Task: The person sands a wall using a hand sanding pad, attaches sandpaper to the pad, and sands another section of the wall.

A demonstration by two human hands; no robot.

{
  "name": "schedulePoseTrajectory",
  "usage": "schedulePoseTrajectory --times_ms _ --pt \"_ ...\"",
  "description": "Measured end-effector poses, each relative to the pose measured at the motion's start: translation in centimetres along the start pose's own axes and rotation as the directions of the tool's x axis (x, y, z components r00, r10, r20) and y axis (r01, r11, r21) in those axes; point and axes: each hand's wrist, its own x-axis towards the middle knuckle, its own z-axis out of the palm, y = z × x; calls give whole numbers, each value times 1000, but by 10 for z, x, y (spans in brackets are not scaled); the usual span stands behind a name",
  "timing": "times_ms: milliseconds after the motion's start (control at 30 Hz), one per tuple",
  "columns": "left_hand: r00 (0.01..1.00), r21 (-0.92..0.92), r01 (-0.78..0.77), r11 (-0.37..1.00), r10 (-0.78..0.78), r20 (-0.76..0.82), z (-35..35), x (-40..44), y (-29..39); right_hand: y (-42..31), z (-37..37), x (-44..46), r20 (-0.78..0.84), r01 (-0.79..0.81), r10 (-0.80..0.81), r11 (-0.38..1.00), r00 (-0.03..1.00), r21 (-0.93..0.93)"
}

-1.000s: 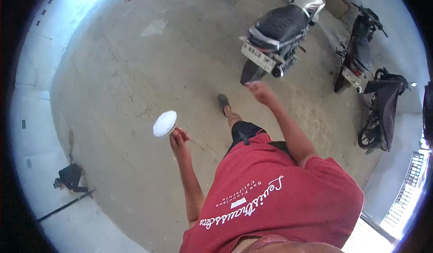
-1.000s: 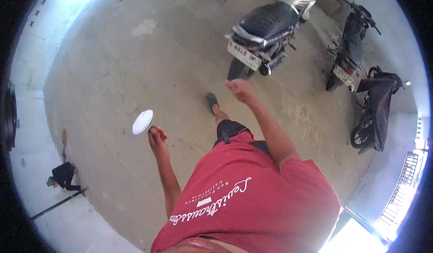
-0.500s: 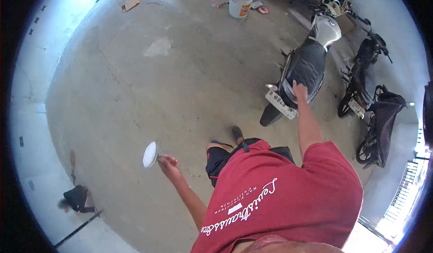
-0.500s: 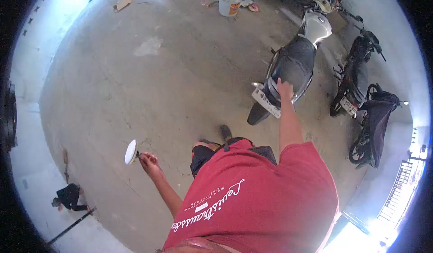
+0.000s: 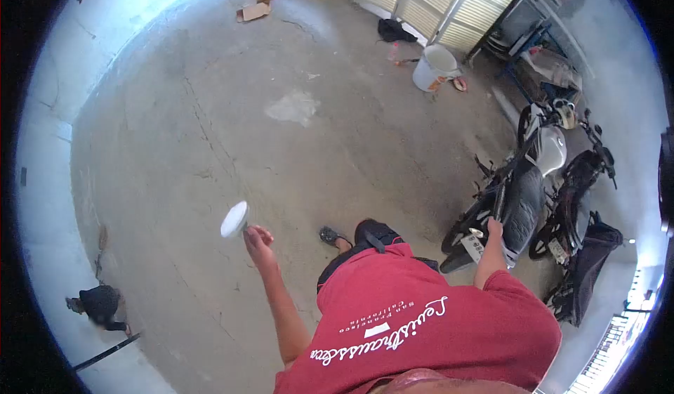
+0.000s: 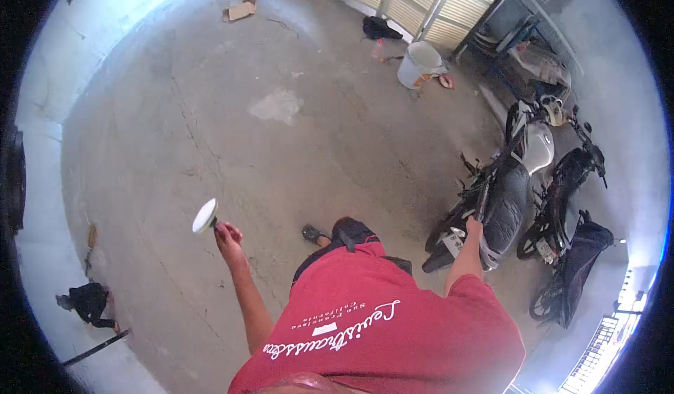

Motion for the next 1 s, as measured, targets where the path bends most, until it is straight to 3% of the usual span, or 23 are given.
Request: schedulePoseTrajectory --times_ms 67,100,167,300,367,433,533,600,667,700,733,767,800,833,867,933,1000 --pt "996 43 -46 998 43 77 15 53 28 -37 12 -16 340 -33 -130 900 931 436" --pt "997 60 -31 998 26 77 24 77 41 -55 10 -32 349 -47 -113 907 930 418" --pt "992 19 -66 998 64 104 44 132 62 -130 -10 -101 534 -7 -280 881 798 472" --pt "982 -71 -35 997 48 184 80 231 69 -235 55 -147 608 -70 -400 795 686 603" --pt "986 -60 -25 998 35 163 103 280 78 -286 127 -139 849 -219 -275 888 451 404" --pt "993 -61 5 998 3 122 120 335 87 -363 124 -218 860 -94 -129 975 494 201" --pt "992 -64 11 998 -3 129 133 397 109 -474 159 -253 887 -18 -74 996 456 92" --pt "997 -85 13 996 -7 78 146 448 128 -582 187 -281 937 151 -98 987 336 49" --pt "999 -76 35 996 -32 40 151 498 137 -706 236 -302 849 539 -477 788 228 297" --pt "999 -78 47 996 -45 24 155 514 144 -767 222 -348 730 756 -610 623 308 201" --pt "999 -114 29 993 -27 18 160 533 156 -842 230 -382 753 939 -624 344 208 26" --pt "1000 -159 -2 987 5 14 167 554 166 -905 245 -408 618 992 -786 78 0 99" --pt "1000 -186 -4 982 5 6 170 576 173 -961 167 -499 666 968 -745 196 42 159" --pt "1000 -198 -22 980 24 5 174 604 178 -1021 193 -530 531 974 -843 41 -87 224" --pt "1000 -225 8 974 -11 -12 178 628 179 -1068 183 -579 484 951 -856 -29 -183 307" --pt "997 -264 58 963 -71 -41 184 679 183 -1127 128 -689 422 853 -856 -40 -298 521" --pt "996 -248 70 966 -82 -39 188 734 185 -1178 130 -764 479 779 -753 -70 -451 624"
